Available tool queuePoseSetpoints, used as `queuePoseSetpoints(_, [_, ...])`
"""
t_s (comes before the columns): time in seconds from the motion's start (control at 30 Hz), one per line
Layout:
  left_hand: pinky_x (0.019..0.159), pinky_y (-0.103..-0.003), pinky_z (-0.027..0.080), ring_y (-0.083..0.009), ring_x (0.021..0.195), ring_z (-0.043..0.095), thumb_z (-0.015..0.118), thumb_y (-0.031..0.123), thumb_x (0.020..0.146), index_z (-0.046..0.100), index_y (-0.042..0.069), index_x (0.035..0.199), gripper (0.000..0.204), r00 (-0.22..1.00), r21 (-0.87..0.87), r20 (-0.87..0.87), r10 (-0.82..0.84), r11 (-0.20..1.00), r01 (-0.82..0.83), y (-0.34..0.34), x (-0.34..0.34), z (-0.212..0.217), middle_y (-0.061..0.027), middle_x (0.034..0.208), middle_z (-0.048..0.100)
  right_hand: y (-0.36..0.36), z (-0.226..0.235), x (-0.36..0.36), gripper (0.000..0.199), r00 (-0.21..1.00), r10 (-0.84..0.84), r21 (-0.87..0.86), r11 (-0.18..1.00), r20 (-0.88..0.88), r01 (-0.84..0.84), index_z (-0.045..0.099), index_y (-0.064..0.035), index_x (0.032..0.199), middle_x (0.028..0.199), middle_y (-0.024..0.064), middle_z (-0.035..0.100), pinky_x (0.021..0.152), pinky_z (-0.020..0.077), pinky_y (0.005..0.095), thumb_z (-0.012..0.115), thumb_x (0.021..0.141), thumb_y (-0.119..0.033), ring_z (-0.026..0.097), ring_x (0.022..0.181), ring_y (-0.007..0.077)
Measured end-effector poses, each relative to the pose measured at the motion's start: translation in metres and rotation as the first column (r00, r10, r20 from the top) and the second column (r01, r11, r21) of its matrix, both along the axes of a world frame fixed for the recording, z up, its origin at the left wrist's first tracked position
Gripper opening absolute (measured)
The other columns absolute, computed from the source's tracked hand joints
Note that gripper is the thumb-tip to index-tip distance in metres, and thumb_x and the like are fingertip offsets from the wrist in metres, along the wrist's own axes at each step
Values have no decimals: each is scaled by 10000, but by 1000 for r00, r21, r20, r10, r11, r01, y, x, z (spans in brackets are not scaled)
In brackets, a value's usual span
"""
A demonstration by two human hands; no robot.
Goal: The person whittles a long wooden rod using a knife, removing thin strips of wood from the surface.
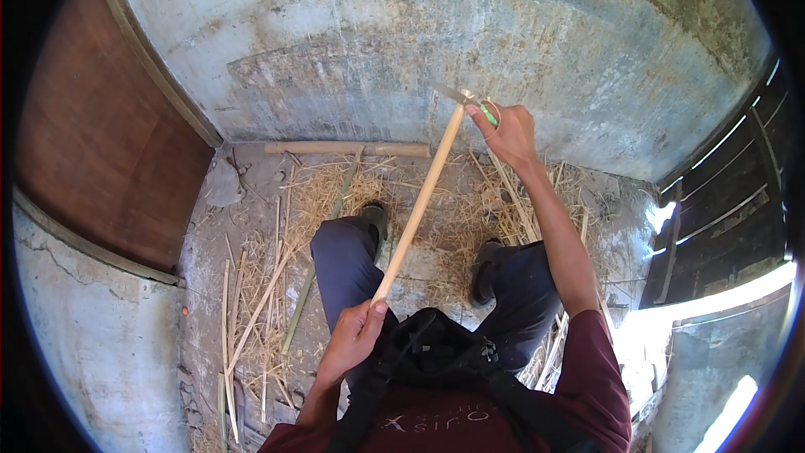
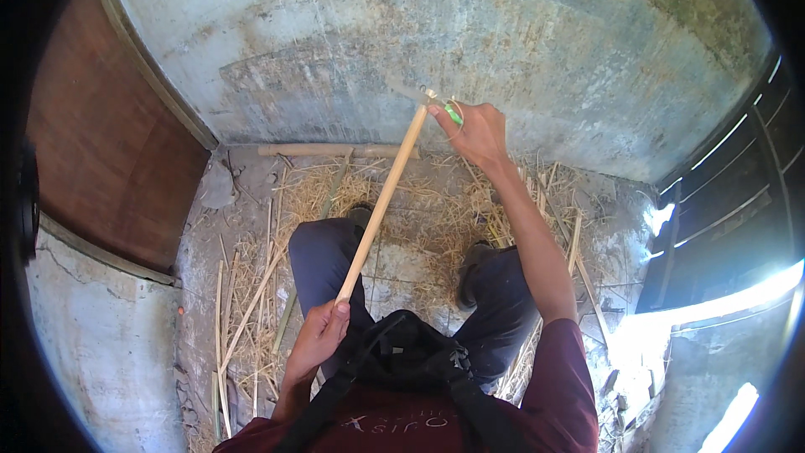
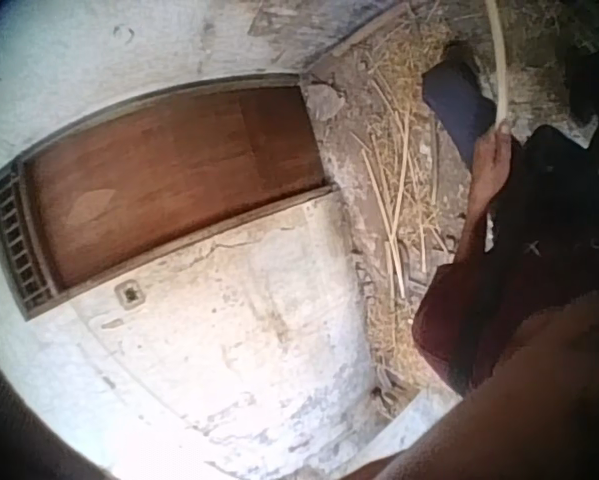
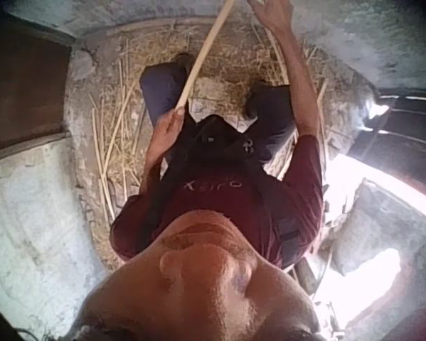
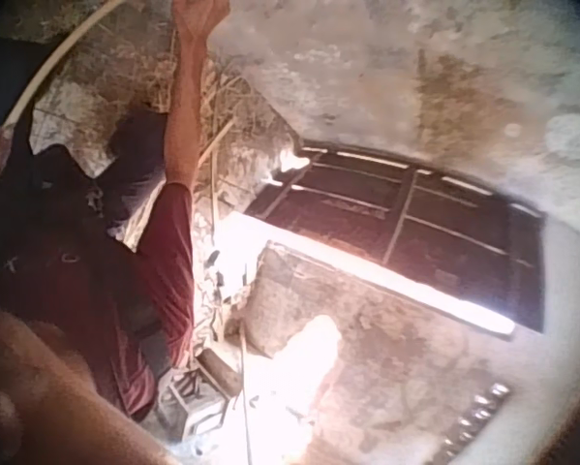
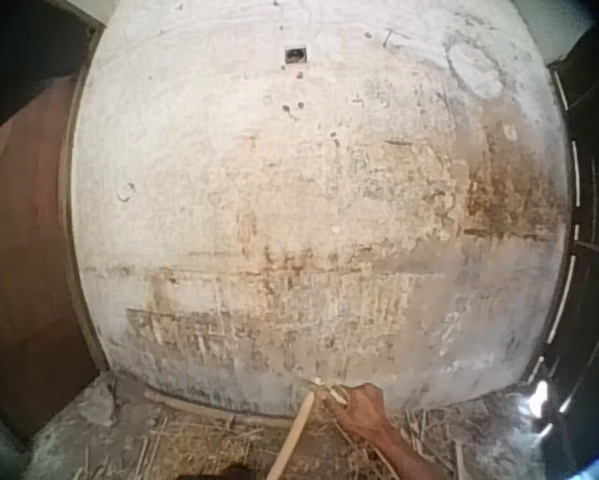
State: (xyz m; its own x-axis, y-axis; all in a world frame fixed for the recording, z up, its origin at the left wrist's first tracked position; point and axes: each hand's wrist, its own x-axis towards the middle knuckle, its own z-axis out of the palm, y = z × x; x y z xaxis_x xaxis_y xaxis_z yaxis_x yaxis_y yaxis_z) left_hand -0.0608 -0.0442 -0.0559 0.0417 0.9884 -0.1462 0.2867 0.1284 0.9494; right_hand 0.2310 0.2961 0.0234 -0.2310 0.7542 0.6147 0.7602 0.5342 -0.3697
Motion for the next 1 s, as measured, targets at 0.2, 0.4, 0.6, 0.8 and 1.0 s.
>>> queuePoseSetpoints(0.2, [553,-362,368,-95,641,390,539,343,1168,574,-8,890,449,995,-16,-31,-94,995,94,-23,-13,10,-6,641,421,73,-40,74,754,943,-332,-342,885,10,316,790,-38,875,766,202,747,712,563,512,513,1026,-723,735,764,417])
queuePoseSetpoints(0.4, [538,-319,324,-53,622,379,541,353,1168,548,40,834,457,977,-78,-25,210,974,-211,-13,-42,-22,58,649,424,76,-78,102,787,866,-3,-659,647,501,384,830,-35,1028,1088,266,790,975,570,522,508,980,-751,744,1094,449])
queuePoseSetpoints(0.6, [544,-346,373,-119,566,445,477,392,1181,572,26,882,482,975,-27,-129,180,982,-185,-5,-40,-19,-4,617,470,61,-109,169,824,808,-272,-528,640,523,558,831,-7,1091,1104,285,784,969,564,512,563,963,-776,746,1127,437])
queuePoseSetpoints(0.8, [578,-351,419,-158,589,504,444,369,1190,599,15,973,443,985,-74,-138,106,990,-117,8,-25,-1,-47,662,532,1,-50,131,557,933,-336,-550,807,-129,215,821,-36,962,919,227,789,847,561,429,623,1058,-548,769,897,357])
queuePoseSetpoints(1.0, [584,-242,329,-53,614,384,463,337,1193,624,36,1053,369,994,-107,105,-12,994,23,14,-4,9,45,704,434,-102,-12,30,472,987,56,-222,971,-152,-90,746,-24,854,603,136,616,557,463,451,700,1049,-451,626,541,321])
